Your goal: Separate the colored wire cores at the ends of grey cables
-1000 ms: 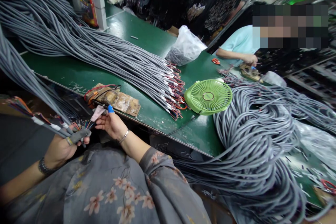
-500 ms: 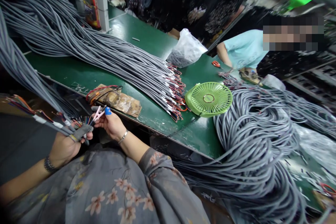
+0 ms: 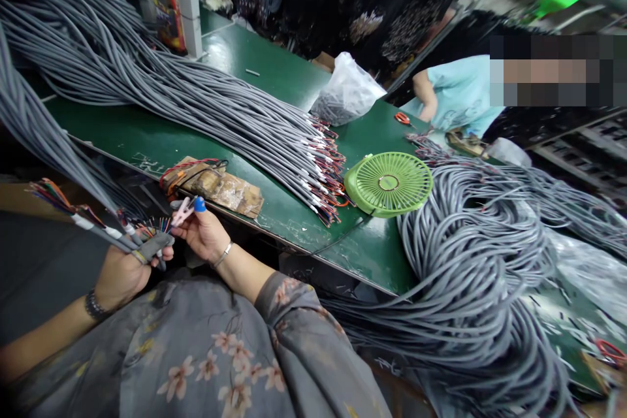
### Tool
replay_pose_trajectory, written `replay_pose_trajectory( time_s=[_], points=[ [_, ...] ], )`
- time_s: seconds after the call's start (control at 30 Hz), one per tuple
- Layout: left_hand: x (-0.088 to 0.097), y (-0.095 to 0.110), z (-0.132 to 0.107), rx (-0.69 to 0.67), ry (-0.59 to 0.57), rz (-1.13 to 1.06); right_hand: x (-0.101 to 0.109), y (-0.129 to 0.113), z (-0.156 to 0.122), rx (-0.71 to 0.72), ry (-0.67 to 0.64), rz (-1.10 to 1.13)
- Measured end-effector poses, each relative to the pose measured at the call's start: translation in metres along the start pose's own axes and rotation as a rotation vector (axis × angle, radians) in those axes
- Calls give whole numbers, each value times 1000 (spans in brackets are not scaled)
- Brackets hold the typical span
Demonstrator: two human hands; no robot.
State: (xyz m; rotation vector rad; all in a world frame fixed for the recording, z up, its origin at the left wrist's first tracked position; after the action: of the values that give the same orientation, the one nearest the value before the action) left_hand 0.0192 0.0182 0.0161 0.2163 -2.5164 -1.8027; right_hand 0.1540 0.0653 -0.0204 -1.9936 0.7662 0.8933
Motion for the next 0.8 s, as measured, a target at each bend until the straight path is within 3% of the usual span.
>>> replay_pose_trajectory(
  time_s=[0.17,0.37,0.5,0.6,0.7,0.8],
  points=[
    [7,-5,0,-11,-49,28,11,-4,-9,-11,-38,-135],
    [15,-7,-1,-59,-67,-41,47,-10,-24,117,-37,-398],
    [20,-10,-1,-13,-72,-50,66,-8,-36,-43,-128,-610],
    [20,-13,-2,-6,-85,5,61,-9,-48,-101,-243,-877],
    [19,-16,-6,-54,-154,102,43,-16,-63,122,-403,-1163],
    [16,-18,-11,-133,-237,217,28,-23,-74,399,-385,-1291]
  ],
)
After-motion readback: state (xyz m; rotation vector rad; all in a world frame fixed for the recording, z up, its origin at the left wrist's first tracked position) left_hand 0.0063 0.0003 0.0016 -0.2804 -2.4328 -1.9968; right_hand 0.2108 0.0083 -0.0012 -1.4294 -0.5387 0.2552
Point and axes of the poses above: each hand's wrist, its own z-axis towards the middle knuckle, its own x-axis out of the back of the hand, y = z × x, the point moved 2 cm from there along z, towards the middle knuckle, and after that the axes turned 9 degrees about z, right-handed, at the moved point
